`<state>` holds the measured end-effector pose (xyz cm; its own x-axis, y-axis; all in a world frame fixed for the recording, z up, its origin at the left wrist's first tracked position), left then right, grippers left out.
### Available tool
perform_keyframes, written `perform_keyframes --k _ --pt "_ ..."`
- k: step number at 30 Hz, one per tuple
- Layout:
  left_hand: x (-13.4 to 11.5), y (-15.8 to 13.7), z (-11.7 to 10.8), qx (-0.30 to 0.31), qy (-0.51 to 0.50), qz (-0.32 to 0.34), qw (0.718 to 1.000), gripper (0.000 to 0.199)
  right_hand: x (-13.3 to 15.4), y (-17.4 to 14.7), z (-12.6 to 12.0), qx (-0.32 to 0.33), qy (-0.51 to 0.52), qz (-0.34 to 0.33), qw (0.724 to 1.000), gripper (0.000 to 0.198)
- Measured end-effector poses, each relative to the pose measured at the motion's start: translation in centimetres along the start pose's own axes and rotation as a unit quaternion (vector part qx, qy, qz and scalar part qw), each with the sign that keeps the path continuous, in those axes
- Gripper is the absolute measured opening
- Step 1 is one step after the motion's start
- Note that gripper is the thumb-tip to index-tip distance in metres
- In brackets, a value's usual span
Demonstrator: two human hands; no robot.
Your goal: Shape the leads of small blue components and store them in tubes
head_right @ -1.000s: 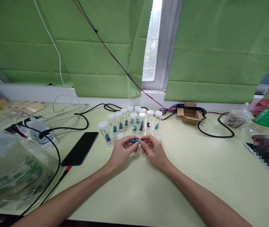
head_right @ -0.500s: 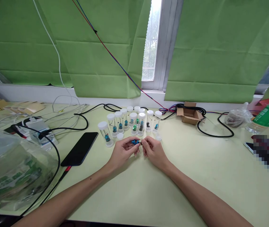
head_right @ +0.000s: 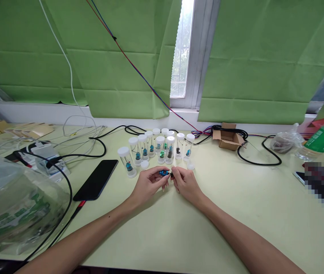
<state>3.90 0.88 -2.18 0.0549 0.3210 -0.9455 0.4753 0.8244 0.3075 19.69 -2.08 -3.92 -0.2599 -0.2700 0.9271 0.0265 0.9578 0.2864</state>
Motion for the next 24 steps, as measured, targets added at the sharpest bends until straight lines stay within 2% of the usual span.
perform_keyframes --k 9,16,24 --pt "-0.17 -0.04 0.12 -0.013 -0.017 -0.012 1.000 0.029 0.46 0.07 -0.06 -0.009 -0.029 -0.011 0.999 0.052" --pt "-0.44 0.35 -0.07 -0.053 -0.061 -0.023 0.996 0.029 0.55 -0.15 -0.17 0.014 0.002 -0.039 0.999 0.027" --pt "-0.77 0.44 -0.06 -0.036 -0.071 -0.036 0.996 0.028 0.50 -0.14 -0.22 0.027 -0.006 -0.049 0.998 0.023"
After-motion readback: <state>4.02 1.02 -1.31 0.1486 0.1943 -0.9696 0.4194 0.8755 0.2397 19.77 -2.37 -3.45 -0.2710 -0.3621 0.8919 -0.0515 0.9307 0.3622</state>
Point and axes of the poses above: each hand's wrist, its own y-axis towards the middle knuckle, its own z-axis out of the palm, x = y × z, the point moved 1 cm from there along y, towards the middle knuckle, and after that the axes turned 2 degrees about z, right-handed, at the moved point
